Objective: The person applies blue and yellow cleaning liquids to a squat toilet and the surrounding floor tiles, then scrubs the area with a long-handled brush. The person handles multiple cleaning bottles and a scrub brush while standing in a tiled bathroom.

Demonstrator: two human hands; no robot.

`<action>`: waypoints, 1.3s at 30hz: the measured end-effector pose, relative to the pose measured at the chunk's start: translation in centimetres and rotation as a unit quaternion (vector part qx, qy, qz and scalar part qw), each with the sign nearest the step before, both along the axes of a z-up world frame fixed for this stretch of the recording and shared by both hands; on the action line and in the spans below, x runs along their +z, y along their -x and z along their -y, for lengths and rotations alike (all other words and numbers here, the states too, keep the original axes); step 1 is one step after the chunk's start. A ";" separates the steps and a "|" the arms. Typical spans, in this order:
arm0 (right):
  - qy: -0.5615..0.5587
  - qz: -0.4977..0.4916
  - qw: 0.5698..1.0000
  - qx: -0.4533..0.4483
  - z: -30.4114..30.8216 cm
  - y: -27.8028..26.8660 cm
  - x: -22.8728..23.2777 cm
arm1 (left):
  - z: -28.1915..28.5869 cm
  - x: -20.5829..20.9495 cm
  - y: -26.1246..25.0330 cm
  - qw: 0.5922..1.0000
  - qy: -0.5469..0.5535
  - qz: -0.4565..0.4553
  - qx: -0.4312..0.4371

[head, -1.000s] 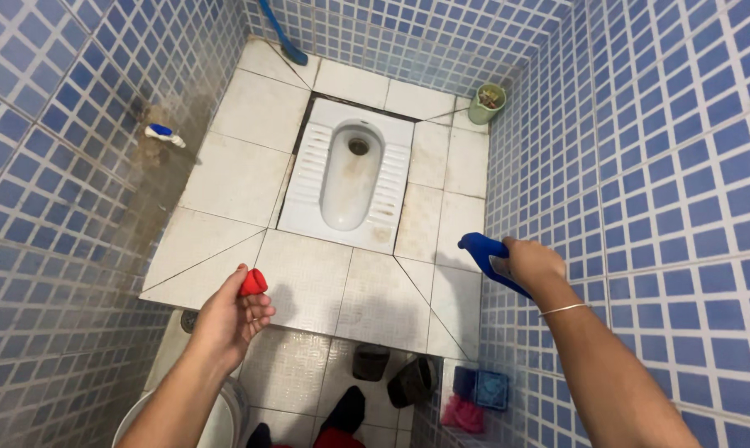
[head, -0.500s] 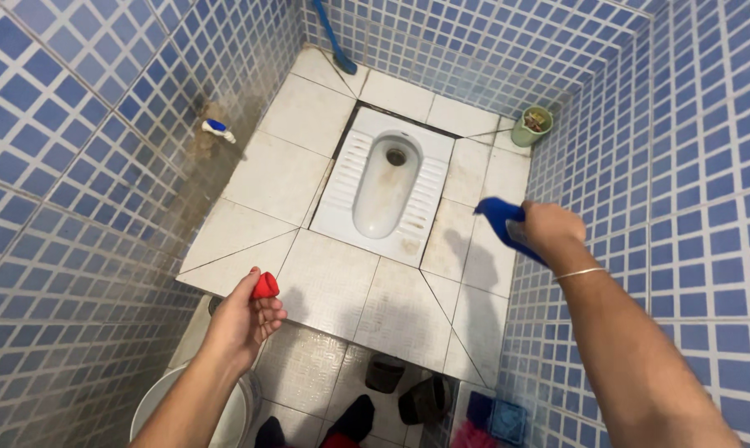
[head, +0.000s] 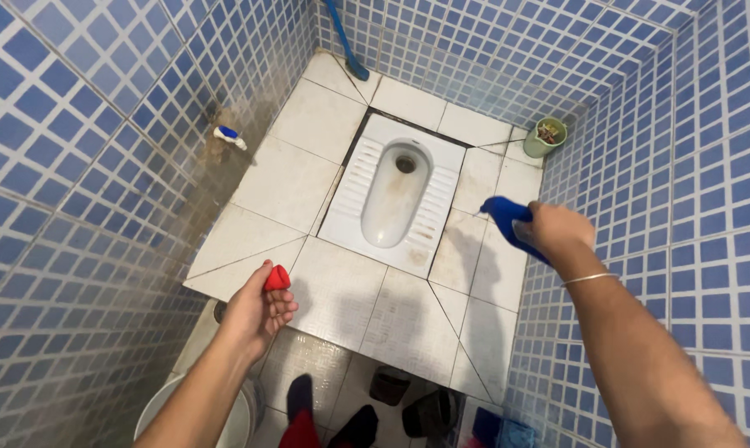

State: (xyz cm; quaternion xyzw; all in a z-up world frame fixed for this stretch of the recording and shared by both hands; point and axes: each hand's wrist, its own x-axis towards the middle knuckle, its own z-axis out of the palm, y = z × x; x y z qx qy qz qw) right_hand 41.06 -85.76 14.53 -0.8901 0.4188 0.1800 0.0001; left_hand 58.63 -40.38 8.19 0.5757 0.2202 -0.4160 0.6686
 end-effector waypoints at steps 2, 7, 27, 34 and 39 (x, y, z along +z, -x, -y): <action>-0.011 -0.012 1.000 0.006 -0.6 -0.4 -0.5 | 0.8 -0.7 -1.3 1.000 -0.002 -0.010 -0.002; 0.002 -0.020 1.000 0.003 -0.1 -2.2 -0.8 | 3.5 -2.2 -5.4 1.000 0.005 -0.021 -0.023; 0.012 -0.037 0.997 -0.071 2.1 -10.8 0.3 | 11.2 -4.6 -22.4 0.993 0.000 0.017 -0.120; -0.036 -0.109 0.993 0.012 -2.0 -13.5 -3.7 | 10.0 -6.4 -24.3 0.994 -0.009 0.009 -0.105; -0.054 -0.083 0.992 0.083 -5.6 -18.3 -4.4 | 9.4 -7.4 -24.9 0.996 -0.006 -0.008 -0.088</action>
